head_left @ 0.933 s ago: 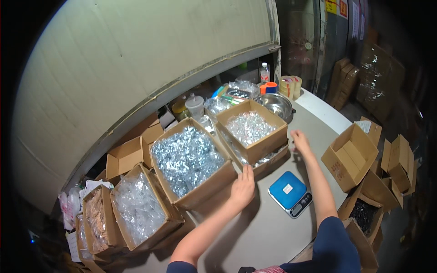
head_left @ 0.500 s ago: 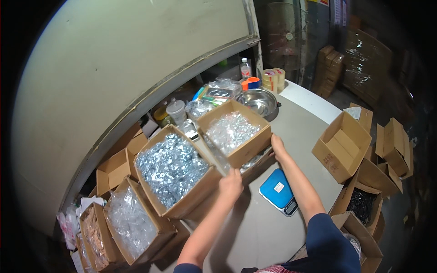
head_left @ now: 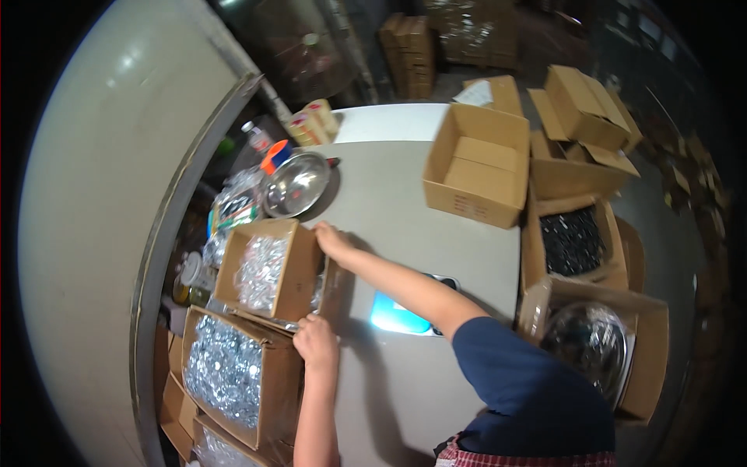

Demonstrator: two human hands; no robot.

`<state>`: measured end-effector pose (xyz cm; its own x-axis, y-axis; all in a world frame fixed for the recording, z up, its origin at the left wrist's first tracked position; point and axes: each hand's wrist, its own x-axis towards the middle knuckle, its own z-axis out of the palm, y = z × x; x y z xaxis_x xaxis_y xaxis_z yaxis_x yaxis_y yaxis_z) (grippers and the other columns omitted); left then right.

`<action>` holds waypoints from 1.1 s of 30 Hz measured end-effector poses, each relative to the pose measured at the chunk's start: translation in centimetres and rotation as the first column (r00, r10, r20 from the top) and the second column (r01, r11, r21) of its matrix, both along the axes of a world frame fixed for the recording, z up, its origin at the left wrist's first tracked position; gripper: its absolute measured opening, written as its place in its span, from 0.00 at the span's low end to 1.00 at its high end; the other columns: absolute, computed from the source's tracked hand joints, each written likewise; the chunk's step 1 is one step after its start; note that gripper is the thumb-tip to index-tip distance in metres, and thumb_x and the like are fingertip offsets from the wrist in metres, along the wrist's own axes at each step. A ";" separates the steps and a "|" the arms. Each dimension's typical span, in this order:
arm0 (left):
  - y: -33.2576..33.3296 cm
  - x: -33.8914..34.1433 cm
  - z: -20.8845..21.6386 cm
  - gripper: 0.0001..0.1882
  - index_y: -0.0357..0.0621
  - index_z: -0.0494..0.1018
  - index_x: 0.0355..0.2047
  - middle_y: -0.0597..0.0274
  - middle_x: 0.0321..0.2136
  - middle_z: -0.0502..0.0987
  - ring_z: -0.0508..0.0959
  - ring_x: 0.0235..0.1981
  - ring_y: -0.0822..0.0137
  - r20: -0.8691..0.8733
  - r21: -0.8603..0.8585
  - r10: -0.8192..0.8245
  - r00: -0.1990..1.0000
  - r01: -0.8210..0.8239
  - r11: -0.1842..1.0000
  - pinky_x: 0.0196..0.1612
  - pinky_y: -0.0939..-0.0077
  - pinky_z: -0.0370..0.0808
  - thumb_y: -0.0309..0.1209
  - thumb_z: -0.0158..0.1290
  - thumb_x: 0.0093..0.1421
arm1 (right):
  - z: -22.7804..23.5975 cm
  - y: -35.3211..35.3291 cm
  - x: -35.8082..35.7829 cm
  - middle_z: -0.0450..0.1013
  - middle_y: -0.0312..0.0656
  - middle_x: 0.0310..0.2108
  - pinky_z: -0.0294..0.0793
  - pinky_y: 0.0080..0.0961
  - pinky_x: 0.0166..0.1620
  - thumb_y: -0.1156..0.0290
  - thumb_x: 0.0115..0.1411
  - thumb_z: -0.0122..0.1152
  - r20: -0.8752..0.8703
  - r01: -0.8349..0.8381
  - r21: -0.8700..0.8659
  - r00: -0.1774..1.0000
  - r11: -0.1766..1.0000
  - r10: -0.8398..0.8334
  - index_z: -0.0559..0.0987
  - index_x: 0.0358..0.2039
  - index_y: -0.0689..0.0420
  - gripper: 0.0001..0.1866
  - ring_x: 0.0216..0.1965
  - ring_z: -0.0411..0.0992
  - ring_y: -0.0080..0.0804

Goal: The person sorts small metal or electronic components by picking them out of a large cardboard box and placing them into smaller boxes or plastic bags on a table.

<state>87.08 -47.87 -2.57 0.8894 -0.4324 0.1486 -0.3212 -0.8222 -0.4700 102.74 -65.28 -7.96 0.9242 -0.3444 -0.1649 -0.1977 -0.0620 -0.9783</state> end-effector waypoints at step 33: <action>25.3 -63.8 -9.6 0.30 0.43 0.57 0.66 0.49 0.68 0.55 0.52 0.69 0.49 -0.297 -0.439 0.723 0.624 -0.761 0.477 0.68 0.45 0.45 0.36 0.44 0.64 | -3.7 -3.2 -17.9 0.44 0.62 0.69 0.51 0.58 0.66 0.77 0.56 0.52 -0.290 -0.329 -0.944 0.792 -0.025 0.538 0.57 0.64 0.66 0.34 0.64 0.56 0.65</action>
<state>23.23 -22.60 -12.18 0.8583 0.5105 0.0515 0.5078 -0.8595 0.0576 84.80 -68.51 -11.64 0.9300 0.3663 0.0306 0.3673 -0.9293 -0.0381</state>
